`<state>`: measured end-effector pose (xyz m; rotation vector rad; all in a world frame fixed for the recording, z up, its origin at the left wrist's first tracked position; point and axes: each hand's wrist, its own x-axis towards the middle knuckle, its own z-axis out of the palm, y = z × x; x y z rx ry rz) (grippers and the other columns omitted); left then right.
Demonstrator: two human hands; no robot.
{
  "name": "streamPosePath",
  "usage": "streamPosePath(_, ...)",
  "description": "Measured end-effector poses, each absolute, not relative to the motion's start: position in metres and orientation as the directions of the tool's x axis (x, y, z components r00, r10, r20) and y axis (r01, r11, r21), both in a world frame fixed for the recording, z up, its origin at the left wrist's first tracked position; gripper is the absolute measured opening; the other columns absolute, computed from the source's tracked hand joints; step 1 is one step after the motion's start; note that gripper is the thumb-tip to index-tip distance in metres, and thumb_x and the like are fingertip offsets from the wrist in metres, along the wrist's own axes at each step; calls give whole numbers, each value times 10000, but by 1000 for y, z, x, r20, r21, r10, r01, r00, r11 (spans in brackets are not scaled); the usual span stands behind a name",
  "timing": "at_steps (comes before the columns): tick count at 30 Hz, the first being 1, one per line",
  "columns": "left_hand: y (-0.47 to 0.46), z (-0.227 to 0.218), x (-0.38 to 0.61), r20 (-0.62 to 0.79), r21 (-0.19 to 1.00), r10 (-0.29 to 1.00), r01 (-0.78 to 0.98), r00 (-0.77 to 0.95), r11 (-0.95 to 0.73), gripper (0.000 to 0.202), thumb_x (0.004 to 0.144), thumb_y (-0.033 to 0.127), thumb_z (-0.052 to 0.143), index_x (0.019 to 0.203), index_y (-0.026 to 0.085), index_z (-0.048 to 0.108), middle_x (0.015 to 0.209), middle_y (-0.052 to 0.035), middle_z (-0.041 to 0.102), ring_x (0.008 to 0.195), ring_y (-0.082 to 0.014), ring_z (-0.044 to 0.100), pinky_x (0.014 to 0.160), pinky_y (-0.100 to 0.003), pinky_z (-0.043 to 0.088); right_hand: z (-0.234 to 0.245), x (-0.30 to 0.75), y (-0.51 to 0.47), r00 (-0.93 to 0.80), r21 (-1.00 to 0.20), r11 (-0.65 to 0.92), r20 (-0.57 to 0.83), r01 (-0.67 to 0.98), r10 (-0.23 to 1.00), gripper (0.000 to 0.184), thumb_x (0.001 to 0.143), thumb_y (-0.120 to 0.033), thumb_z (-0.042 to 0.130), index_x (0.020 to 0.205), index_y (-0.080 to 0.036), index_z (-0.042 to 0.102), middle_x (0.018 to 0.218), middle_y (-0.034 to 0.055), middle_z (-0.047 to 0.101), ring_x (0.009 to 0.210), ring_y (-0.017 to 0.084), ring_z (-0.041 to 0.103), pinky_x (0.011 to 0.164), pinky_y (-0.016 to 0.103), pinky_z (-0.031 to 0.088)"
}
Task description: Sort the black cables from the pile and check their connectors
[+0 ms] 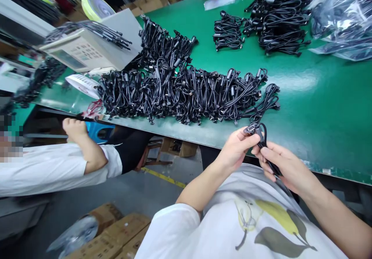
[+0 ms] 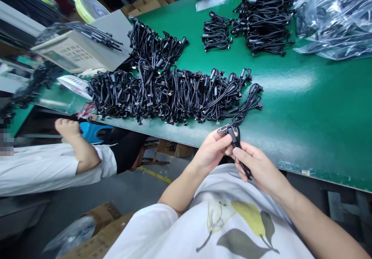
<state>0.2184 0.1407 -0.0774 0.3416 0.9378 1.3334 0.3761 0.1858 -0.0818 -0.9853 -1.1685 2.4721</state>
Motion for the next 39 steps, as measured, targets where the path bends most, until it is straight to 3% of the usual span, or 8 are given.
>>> streamPosePath(4,139,-79,220,-422,696,901,-673,-103,249,465,690,421,928,883,163,593,710,61,588,541,-39,471,586,-215,362,-87,382,186,-771,-843,-512,-433,164,467,367,910,-523,762,978,-185,633,567,-55,547,483,77,527,496,176,480)
streamPosePath(11,137,-80,216,-358,683,934,-677,16,273,410,793,452,855,870,159,577,614,59,561,521,-54,488,572,-212,369,-64,378,184,-819,-605,-789,-501,102,279,353,921,-527,730,958,-207,586,617,-81,522,391,58,449,371,200,499)
streamPosePath(16,138,-79,216,-357,695,934,-662,20,280,423,786,459,858,854,164,563,605,63,544,516,-50,478,566,-201,370,-66,377,183,-821,-622,-777,-488,90,296,337,935,-508,722,943,-212,561,631,-81,525,404,59,455,387,203,507)
streamPosePath(23,134,-85,214,-320,782,945,-583,-72,221,427,763,405,885,889,184,542,725,69,554,540,-41,495,555,-190,401,-89,377,183,-821,-827,-561,-351,46,450,314,958,-497,711,949,-195,625,693,-50,525,602,99,529,618,243,554)
streamPosePath(27,133,-82,216,-340,827,936,-504,-94,249,460,728,446,898,947,195,581,784,52,568,587,-64,505,548,-202,423,-102,379,186,-801,-879,-469,-340,85,493,309,941,-514,728,934,-208,684,821,4,653,815,160,635,819,300,561)
streamPosePath(30,133,-79,218,-314,860,940,-460,-136,221,457,727,448,900,969,187,614,894,7,615,774,-109,569,690,-228,488,-106,377,187,-787,-866,-495,-347,61,511,321,930,-520,736,1057,-224,738,1084,56,749,1102,241,671,1086,424,494)
streamPosePath(34,127,-84,217,-237,898,929,-428,-283,100,477,787,391,871,1144,211,612,1098,-31,630,1021,-143,597,950,-274,490,-95,371,191,-699,-778,-621,-390,-99,599,326,895,-538,763,1031,-241,772,1221,73,758,1219,277,674,1158,481,475)
streamPosePath(39,104,-97,221,-393,843,915,-431,-88,321,394,815,406,848,1054,170,642,998,-37,665,871,-121,621,844,-272,506,-76,367,201,-513,-766,-597,-422,-238,747,214,880,-468,803,890,-256,772,1257,24,747,1229,207,690,1166,368,503)
